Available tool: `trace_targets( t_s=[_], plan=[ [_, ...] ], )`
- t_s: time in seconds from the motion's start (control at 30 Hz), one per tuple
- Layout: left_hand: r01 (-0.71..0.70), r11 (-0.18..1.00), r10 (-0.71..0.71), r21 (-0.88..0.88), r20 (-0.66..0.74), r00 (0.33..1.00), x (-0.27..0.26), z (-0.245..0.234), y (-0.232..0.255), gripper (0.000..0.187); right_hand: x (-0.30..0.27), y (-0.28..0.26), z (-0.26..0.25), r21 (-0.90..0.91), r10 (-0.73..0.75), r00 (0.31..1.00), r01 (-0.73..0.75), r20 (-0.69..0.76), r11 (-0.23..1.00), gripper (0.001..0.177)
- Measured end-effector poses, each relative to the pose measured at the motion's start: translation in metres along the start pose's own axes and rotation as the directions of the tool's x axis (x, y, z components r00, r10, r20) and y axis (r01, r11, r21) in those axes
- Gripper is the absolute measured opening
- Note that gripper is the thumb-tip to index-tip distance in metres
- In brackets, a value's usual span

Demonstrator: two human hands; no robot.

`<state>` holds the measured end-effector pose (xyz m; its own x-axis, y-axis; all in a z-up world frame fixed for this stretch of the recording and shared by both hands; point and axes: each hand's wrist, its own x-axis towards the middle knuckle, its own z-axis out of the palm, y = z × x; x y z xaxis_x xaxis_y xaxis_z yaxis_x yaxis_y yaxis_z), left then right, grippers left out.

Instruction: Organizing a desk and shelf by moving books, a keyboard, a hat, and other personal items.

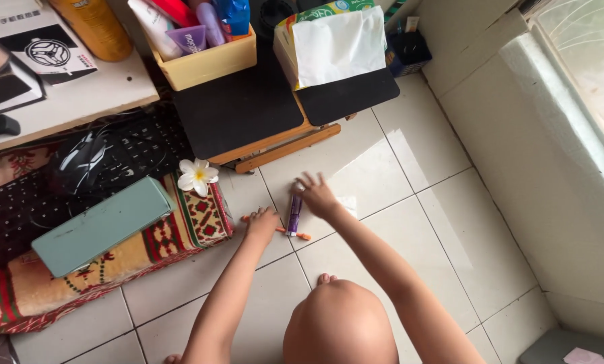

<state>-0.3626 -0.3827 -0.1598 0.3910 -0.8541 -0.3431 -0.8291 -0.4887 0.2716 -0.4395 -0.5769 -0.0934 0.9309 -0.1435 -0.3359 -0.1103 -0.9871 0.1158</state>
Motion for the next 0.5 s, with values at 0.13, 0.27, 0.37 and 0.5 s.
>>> trace_targets(
  t_s=[0.13,0.27,0.37,0.5],
  plan=[
    [-0.054,0.998,0.056,0.038,-0.053,0.997,-0.009,0.003,-0.008,0.023,0.006,-0.015,0.019,-0.077,-0.177,0.978,0.169,-0.113,0.983,0.056],
    [-0.031,1.000,0.031,0.001,0.029,0.999,-0.008,0.009,-0.010,0.022,0.018,-0.008,0.040,-0.120,-0.193,0.959,0.171,-0.205,0.978,0.027],
    [-0.034,0.999,0.036,-0.033,0.067,0.997,-0.005,-0.005,-0.007,0.020,0.016,0.011,0.026,-0.017,-0.073,0.995,0.072,-0.071,0.997,0.032],
    [-0.072,0.989,0.089,-0.127,0.139,0.986,-0.012,-0.074,-0.001,0.021,0.007,0.052,-0.020,0.380,0.067,0.985,-0.124,0.159,0.917,0.023]
  ],
)
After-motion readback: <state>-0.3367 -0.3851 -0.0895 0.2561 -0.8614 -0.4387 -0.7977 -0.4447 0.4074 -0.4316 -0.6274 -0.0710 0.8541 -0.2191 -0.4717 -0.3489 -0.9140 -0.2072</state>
